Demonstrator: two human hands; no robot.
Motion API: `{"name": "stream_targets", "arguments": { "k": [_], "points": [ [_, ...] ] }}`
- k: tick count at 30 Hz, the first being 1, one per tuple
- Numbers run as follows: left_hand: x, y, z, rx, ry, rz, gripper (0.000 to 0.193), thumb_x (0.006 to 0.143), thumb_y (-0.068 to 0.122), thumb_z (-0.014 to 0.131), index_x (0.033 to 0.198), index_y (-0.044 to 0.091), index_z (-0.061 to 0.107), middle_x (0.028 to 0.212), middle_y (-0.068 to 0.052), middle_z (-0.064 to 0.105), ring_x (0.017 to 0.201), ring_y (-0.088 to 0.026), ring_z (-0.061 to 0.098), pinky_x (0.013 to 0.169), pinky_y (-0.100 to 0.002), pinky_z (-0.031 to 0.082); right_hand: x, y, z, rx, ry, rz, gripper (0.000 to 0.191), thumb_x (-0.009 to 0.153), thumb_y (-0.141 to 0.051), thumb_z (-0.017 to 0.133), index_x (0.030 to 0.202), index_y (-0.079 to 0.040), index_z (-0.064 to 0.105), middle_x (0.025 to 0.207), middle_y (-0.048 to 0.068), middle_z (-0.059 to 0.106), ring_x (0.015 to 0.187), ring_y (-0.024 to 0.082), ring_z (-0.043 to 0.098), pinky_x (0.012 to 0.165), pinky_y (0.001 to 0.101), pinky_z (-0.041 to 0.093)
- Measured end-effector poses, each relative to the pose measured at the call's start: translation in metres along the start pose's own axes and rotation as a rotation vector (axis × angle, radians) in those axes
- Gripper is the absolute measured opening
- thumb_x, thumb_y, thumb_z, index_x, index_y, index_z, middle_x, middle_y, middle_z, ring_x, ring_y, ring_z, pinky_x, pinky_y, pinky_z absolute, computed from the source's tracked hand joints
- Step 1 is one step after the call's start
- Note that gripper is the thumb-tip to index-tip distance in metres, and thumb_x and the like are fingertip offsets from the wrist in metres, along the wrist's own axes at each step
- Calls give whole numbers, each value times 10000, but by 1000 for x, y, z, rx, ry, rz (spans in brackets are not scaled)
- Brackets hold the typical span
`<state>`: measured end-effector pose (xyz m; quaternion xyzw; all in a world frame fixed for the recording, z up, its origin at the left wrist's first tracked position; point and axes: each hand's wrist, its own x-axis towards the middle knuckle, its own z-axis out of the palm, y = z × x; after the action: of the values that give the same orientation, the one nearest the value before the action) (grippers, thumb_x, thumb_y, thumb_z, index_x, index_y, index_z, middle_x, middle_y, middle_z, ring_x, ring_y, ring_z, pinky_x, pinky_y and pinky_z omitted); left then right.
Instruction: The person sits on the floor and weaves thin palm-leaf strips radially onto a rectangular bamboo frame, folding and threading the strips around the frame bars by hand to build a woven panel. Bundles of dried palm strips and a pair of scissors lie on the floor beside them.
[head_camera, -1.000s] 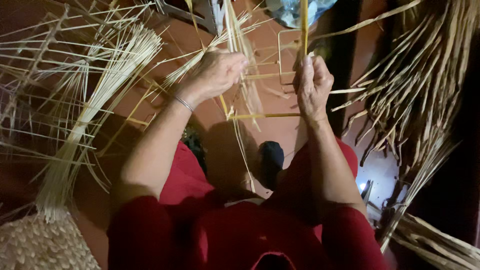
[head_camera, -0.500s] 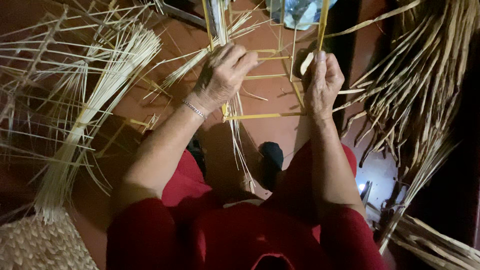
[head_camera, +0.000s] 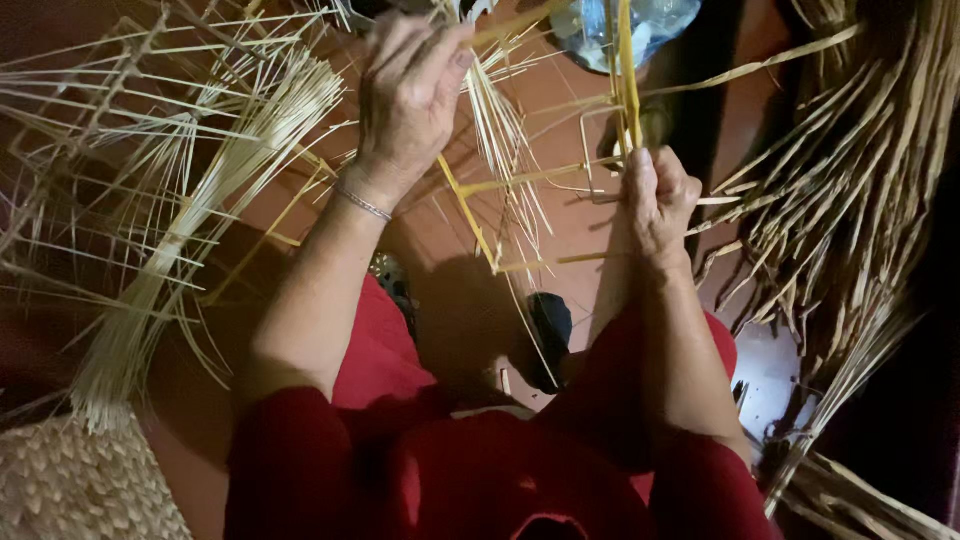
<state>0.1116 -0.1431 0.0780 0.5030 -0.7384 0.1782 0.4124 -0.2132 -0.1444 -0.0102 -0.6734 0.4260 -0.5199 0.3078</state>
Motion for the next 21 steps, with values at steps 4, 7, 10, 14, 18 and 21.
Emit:
{"name": "stream_targets", "arguments": {
  "k": [4, 7, 10, 14, 18, 21],
  "points": [
    [-10, -8, -6, -257, -96, 32, 60, 1108, 66, 618, 1137, 48, 667, 972, -111, 746, 898, -247, 751, 744, -360, 610, -5, 0, -7, -133, -27, -52, 399, 1142, -162, 603, 779, -23, 514, 661, 12, 503, 624, 86, 429, 559, 284, 377],
    [-13, -5, -4, -266, -158, 51, 84, 1106, 46, 562, 1072, 29, 637, 904, -104, 715, 813, -225, 736, 670, -346, 578, -7, 4, -8, -161, -43, -70, 369, 1135, -157, 613, 802, -15, 542, 663, 26, 502, 620, 92, 434, 567, 292, 394],
    [-13, -2, -8, -499, -463, -325, 167, 1088, 84, 547, 967, 15, 638, 734, -98, 648, 645, -178, 656, 521, -359, 489, -10, 9, -11, -174, -75, -108, 339, 1131, -152, 620, 830, -12, 554, 664, 46, 500, 616, 108, 432, 575, 303, 413],
    [-7, -5, -18, -1135, -774, -818, 251, 1044, 178, 468, 932, 28, 636, 702, -41, 653, 559, -103, 613, 466, -285, 525, -13, 16, -14, -288, -104, -124, 340, 1112, -145, 648, 820, -3, 547, 633, 107, 419, 555, 168, 385, 549, 338, 384],
    [-4, -5, -21, -1298, -951, -796, 295, 1041, 226, 449, 1056, 59, 692, 593, 3, 607, 461, -47, 507, 386, -209, 365, -17, 18, -21, -360, -82, -115, 374, 1102, -160, 678, 791, -7, 539, 624, 122, 421, 540, 204, 381, 541, 350, 394],
    [-12, 1, -15, -1402, -848, -721, 262, 1100, 213, 509, 1062, 35, 698, 610, 36, 525, 471, -12, 439, 412, -183, 329, -17, 11, -27, -347, -65, -147, 279, 1104, -154, 658, 866, -13, 621, 655, 111, 494, 561, 181, 458, 566, 338, 430]
  ]
}}
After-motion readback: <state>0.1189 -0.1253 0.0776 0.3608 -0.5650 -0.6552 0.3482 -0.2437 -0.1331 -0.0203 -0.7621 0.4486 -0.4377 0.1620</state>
